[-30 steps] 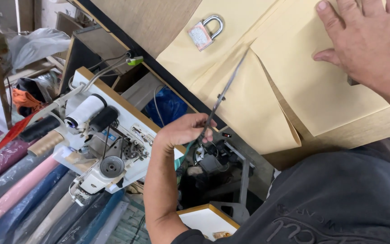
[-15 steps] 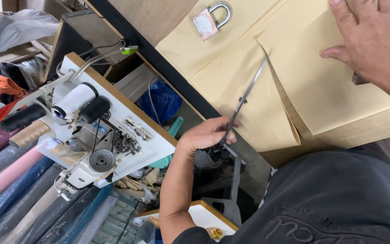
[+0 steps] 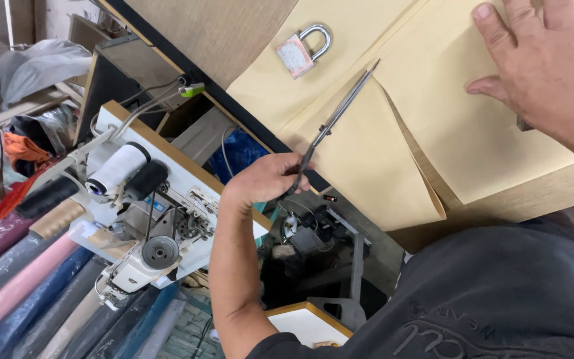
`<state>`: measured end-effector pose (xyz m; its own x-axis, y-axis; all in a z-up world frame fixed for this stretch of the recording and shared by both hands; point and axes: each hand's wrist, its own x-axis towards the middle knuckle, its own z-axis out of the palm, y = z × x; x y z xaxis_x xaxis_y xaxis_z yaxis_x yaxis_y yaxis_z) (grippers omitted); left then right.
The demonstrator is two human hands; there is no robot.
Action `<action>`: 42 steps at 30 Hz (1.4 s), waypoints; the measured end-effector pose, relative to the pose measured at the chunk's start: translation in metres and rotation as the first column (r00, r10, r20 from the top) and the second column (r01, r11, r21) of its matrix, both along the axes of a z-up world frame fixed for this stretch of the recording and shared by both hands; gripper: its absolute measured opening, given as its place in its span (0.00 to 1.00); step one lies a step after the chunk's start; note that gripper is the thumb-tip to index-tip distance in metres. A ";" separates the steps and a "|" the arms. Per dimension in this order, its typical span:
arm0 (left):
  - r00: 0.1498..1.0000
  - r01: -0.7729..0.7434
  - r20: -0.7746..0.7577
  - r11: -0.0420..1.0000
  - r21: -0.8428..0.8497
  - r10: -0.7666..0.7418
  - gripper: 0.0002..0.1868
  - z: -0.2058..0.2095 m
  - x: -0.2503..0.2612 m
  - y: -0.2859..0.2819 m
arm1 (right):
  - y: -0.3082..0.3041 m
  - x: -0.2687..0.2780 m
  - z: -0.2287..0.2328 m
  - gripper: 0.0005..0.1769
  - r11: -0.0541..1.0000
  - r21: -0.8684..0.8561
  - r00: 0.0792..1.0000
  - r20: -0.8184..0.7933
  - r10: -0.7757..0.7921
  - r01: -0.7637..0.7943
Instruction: The person uses large shears to cut a piece of light-colored fabric laid out on a wooden table. They hold the fabric in place with their left hand while cutting along a straight line and then a curved edge. Metal padlocks are used to weigh down the fabric during the process.
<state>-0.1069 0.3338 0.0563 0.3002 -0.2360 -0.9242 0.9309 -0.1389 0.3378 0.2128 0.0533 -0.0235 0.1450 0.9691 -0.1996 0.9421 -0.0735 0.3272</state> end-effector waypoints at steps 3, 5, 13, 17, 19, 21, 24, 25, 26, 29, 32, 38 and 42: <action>0.989 0.103 -0.112 0.991 0.087 -0.093 0.21 0.012 0.019 0.013 | 0.004 0.000 0.012 0.58 0.999 -0.023 0.987 0.156 0.040 -0.037; 0.982 0.147 -0.136 0.985 0.095 -0.134 0.23 0.016 0.027 0.018 | 0.004 0.001 0.011 0.58 0.999 -0.043 0.991 0.129 0.026 -0.020; 0.973 0.190 -0.155 0.977 0.094 -0.174 0.19 0.006 0.030 0.028 | 0.013 0.003 0.017 0.56 0.998 -0.052 0.996 -0.078 -0.041 0.037; 0.969 0.184 -0.177 0.981 0.065 -0.171 0.21 0.007 0.040 0.029 | 0.023 0.003 0.026 0.55 0.935 -0.354 0.937 0.317 0.148 -0.028; 0.969 0.166 -0.196 0.985 0.050 -0.153 0.21 0.008 0.050 0.028 | 0.024 0.002 0.026 0.55 0.931 -0.364 0.936 0.317 0.151 -0.027; 0.948 0.234 -0.231 0.971 0.053 -0.216 0.26 0.010 0.064 0.026 | 0.023 0.003 0.024 0.56 0.926 -0.378 0.943 0.299 0.145 -0.023; 0.948 0.227 -0.244 0.972 0.065 -0.205 0.20 0.015 0.071 0.024 | 0.010 0.001 0.002 0.54 0.984 -0.087 0.903 -0.390 -0.178 0.156; 0.947 0.230 -0.244 0.971 0.065 -0.208 0.20 0.012 0.068 0.024 | 0.012 0.002 0.004 0.54 0.983 -0.087 0.903 -0.390 -0.181 0.159; 0.957 0.221 -0.210 0.973 0.069 -0.202 0.22 0.010 0.064 0.023 | 0.014 0.002 0.005 0.55 0.983 -0.140 0.957 -0.249 -0.150 0.117; 0.961 0.224 -0.178 0.972 0.066 -0.210 0.26 0.007 0.063 0.022 | 0.015 0.003 -0.002 0.54 0.974 -0.186 0.946 -0.269 -0.178 0.131; 0.965 0.230 -0.145 0.971 0.066 -0.218 0.24 0.002 0.068 0.019 | 0.013 0.004 -0.010 0.53 0.966 -0.205 0.914 -0.340 -0.220 0.157; 0.962 0.272 -0.017 0.956 0.109 -0.272 0.21 -0.010 0.069 0.013 | 0.015 0.005 -0.013 0.55 0.951 -0.292 0.974 -0.169 -0.152 0.098; 0.970 0.237 -0.087 0.965 0.114 -0.228 0.19 -0.007 0.072 0.012 | 0.016 0.004 -0.015 0.55 0.947 -0.301 0.953 -0.239 -0.185 0.108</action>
<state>-0.0347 0.3459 0.0490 0.1821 -0.1752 -0.9676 0.8894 -0.3903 0.2380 0.2172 0.0692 -0.0388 0.1869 0.8393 -0.5106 0.9824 -0.1585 0.0992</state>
